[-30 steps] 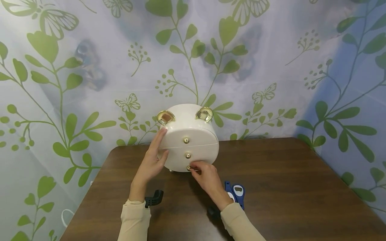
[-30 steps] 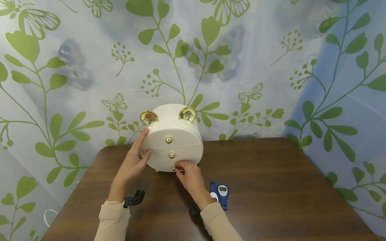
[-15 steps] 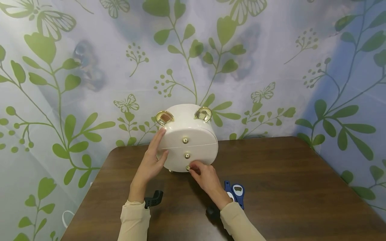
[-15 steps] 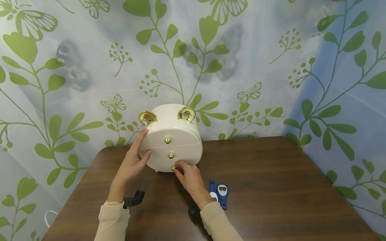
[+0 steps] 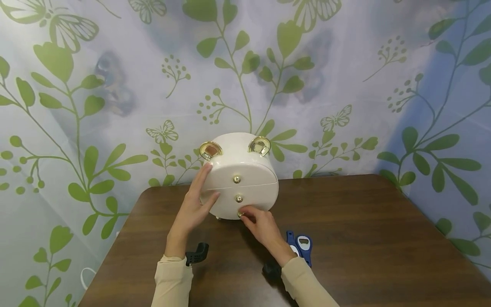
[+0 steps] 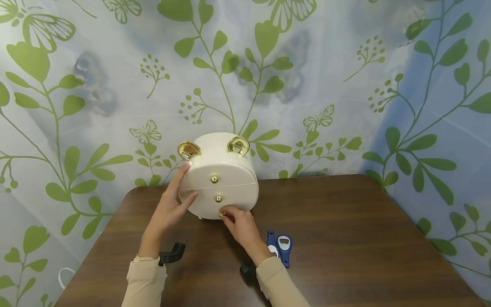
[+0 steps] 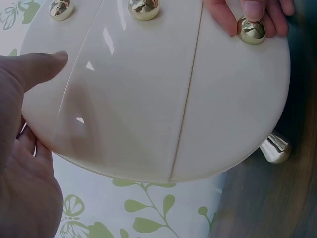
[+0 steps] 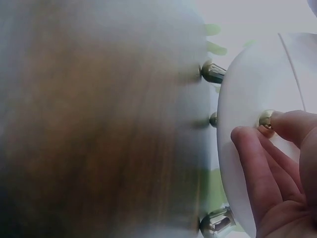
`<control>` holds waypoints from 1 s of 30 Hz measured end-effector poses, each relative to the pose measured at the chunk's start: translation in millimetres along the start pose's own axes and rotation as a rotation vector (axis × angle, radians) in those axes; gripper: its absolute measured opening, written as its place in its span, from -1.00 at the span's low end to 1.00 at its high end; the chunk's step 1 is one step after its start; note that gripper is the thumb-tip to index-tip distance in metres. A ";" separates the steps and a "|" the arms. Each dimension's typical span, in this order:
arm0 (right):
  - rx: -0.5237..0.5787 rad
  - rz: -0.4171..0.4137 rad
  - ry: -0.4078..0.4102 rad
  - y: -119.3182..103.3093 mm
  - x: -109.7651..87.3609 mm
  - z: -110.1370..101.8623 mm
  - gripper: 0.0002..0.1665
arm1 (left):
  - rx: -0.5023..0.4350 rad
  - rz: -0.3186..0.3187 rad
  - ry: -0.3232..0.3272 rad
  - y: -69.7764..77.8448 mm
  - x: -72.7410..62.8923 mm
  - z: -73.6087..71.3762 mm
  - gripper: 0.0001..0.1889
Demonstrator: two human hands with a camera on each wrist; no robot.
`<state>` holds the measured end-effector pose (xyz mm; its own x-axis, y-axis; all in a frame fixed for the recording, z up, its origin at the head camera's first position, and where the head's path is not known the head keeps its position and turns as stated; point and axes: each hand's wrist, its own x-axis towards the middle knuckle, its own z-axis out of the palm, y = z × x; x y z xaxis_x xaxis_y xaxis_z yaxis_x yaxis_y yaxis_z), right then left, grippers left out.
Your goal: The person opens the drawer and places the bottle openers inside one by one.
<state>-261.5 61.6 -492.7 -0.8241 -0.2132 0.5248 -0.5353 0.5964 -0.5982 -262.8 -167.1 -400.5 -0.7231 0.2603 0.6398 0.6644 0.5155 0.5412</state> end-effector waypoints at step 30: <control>0.181 0.061 -0.042 1.6 -2.9 -2.0 -0.81 | 0.021 0.111 0.040 -5.9 0.7 1.4 -0.14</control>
<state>-259.5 64.6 -493.9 -0.8611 -0.2151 0.4608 -0.5055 0.4607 -0.7296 -267.5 -168.8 -404.0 -0.6370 0.2842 0.7165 0.7355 0.5025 0.4545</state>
